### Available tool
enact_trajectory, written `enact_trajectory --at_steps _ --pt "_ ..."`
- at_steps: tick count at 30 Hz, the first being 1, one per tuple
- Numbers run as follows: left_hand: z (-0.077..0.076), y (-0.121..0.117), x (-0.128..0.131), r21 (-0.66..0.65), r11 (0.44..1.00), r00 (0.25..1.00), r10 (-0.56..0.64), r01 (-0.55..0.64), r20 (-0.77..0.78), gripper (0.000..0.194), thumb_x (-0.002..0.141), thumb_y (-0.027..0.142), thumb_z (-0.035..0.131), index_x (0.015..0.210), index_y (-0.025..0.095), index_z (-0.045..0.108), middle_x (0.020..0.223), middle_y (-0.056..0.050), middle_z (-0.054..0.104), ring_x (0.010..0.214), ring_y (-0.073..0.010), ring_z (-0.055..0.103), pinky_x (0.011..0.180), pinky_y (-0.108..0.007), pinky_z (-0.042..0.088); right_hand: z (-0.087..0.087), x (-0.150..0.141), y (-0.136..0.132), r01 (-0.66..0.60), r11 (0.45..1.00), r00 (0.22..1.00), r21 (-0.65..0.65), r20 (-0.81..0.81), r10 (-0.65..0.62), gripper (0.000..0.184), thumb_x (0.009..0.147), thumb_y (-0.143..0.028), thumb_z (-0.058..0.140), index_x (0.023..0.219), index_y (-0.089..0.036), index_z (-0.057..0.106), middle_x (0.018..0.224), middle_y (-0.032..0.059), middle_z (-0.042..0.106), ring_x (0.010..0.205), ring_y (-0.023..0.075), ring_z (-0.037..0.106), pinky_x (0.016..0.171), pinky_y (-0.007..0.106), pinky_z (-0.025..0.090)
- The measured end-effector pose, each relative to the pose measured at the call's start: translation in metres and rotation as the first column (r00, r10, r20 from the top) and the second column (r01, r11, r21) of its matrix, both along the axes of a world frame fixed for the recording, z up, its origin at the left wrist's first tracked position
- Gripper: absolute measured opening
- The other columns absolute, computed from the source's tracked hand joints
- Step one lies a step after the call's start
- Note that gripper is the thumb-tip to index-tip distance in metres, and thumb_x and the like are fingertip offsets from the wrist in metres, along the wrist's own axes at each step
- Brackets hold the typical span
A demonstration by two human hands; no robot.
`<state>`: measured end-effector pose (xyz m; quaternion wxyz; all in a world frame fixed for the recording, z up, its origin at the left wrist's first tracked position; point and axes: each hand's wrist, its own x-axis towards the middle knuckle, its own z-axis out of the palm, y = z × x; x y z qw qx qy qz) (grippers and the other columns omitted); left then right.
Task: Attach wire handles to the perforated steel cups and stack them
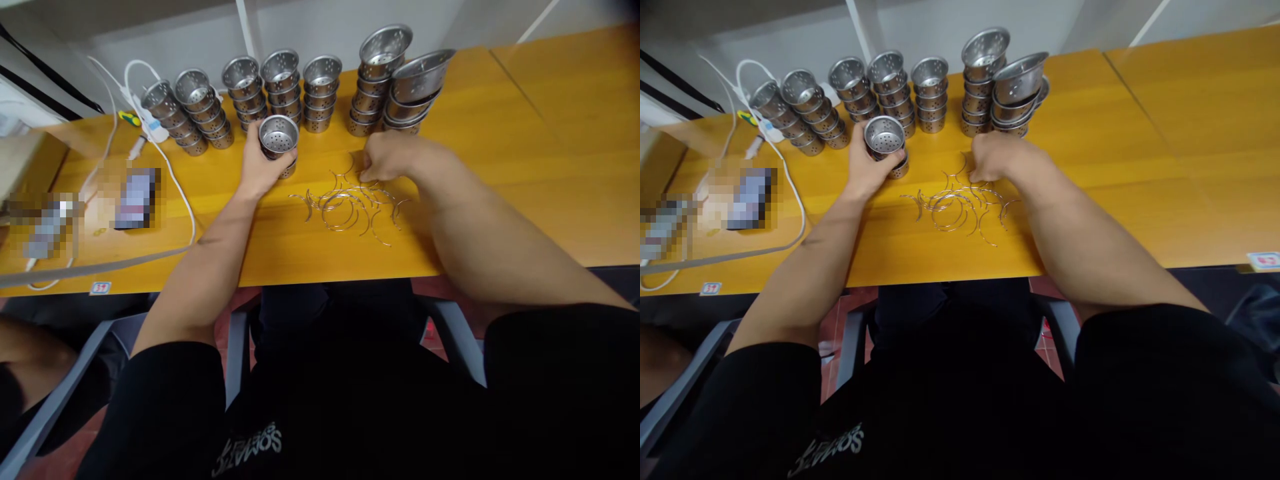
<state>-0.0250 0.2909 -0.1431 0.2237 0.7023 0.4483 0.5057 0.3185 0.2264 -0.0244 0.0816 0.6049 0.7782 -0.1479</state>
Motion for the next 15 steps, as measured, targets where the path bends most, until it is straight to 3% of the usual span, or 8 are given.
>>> enact_trajectory --at_steps 3,5,9,11,15 --pt "0.001 0.000 0.001 -0.019 1.000 0.996 -0.003 0.005 0.085 0.111 0.076 0.105 0.111 0.146 0.035 0.062 0.150 -0.009 0.082 0.158 -0.0422 0.077 0.144 -0.066 0.060 0.005 -0.005 -0.008 -0.059 0.997 0.994 0.049 0.094 0.054 0.017 0.109 -0.034 0.098 0.102 -0.027 0.084 0.104 0.0170 0.091 0.130 0.0494 0.088 0.106 0.059 0.073" --pt "0.006 -0.004 0.001 -0.007 1.000 0.997 0.002 -0.001 0.079 0.118 0.072 0.115 0.106 0.145 0.034 0.062 0.151 -0.009 0.082 0.157 -0.0427 0.076 0.143 -0.065 0.059 0.008 -0.008 -0.012 -0.087 0.994 0.987 0.060 0.141 0.078 0.021 0.112 -0.034 0.096 0.100 -0.024 0.082 0.098 0.0192 0.087 0.121 0.0464 0.087 0.099 0.055 0.072" --pt "0.018 -0.019 -0.004 0.011 1.000 0.994 -0.023 0.024 -0.108 0.114 0.095 0.126 0.074 0.158 0.033 0.056 0.155 -0.004 0.081 0.162 -0.0301 0.063 0.149 -0.060 0.053 0.009 -0.007 -0.015 -0.175 0.983 0.966 0.049 0.201 0.161 0.026 0.119 -0.031 0.088 0.096 -0.021 0.079 0.098 0.0192 0.085 0.110 0.0407 0.085 0.088 0.049 0.061" --pt "0.019 -0.020 -0.006 0.060 0.998 0.986 -0.021 0.032 -0.163 0.111 0.102 0.125 0.063 0.163 0.033 0.053 0.152 -0.002 0.082 0.161 -0.0276 0.060 0.150 -0.058 0.050 0.007 -0.003 -0.015 -0.201 0.978 0.962 0.060 0.200 0.186 0.027 0.120 -0.029 0.084 0.096 -0.020 0.079 0.104 0.0200 0.088 0.109 0.0387 0.085 0.085 0.046 0.055" --pt "0.015 -0.010 -0.004 0.210 0.977 0.994 -0.008 0.031 -0.112 0.113 0.100 0.125 0.068 0.168 0.035 0.050 0.156 -0.001 0.082 0.157 -0.0261 0.060 0.146 -0.055 0.050 0.006 0.006 -0.015 -0.151 0.979 0.987 0.135 0.081 0.141 0.010 0.115 -0.019 0.088 0.106 -0.018 0.082 0.119 0.0206 0.091 0.112 0.0364 0.084 0.089 0.044 0.055"
